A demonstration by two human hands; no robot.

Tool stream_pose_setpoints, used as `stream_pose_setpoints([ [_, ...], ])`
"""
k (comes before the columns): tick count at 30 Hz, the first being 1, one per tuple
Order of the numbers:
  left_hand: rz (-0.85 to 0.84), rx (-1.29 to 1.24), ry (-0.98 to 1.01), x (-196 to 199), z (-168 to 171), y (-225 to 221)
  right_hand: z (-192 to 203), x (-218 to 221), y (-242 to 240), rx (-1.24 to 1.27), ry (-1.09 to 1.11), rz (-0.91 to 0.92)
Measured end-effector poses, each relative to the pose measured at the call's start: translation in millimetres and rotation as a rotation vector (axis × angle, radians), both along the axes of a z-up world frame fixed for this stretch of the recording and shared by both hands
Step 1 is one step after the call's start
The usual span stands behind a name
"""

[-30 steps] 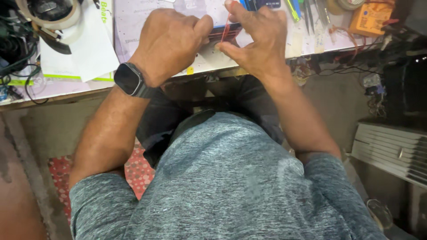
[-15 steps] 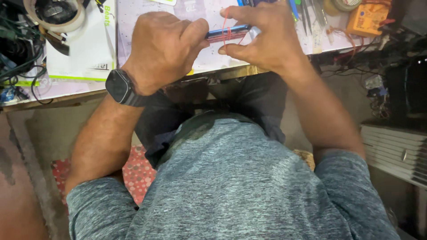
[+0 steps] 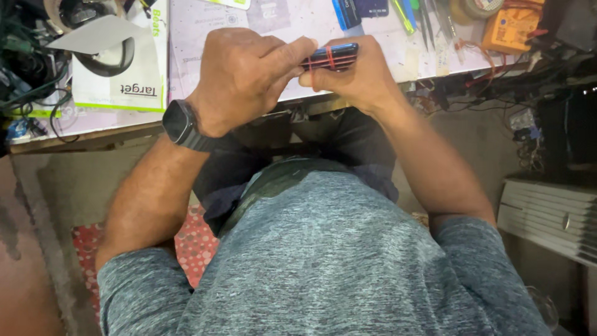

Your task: The person holds a smartphone with a red grid pattern on the screen, likely a temporary fix for a cracked display. They rotate the phone to inspect the screen and edges, then press the power button to check functionality. The person continues to handle the phone, examining the grid pattern and the device's condition.

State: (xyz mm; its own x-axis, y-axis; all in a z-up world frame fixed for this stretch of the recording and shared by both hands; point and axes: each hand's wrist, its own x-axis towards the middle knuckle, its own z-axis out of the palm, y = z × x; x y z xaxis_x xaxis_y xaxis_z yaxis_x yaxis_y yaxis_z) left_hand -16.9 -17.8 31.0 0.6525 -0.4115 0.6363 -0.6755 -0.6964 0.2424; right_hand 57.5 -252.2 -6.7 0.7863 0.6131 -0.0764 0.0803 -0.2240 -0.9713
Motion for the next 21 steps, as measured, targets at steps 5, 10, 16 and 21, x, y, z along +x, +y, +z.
stream_pose_setpoints([
  [5,0.064,-0.173,0.117,-2,-4,-1,0,-15,-9,-0.036,0.165,-0.145],
  [10,-0.040,-0.503,0.152,10,-4,18,33,-47,-15,-0.025,-1.145,0.056],
  [16,-0.177,-0.770,0.530,23,-25,13,46,-42,-37,0.296,-1.045,0.580],
  [21,-0.068,-0.926,0.463,23,-19,43,24,-38,-74,0.105,-0.739,0.288],
])
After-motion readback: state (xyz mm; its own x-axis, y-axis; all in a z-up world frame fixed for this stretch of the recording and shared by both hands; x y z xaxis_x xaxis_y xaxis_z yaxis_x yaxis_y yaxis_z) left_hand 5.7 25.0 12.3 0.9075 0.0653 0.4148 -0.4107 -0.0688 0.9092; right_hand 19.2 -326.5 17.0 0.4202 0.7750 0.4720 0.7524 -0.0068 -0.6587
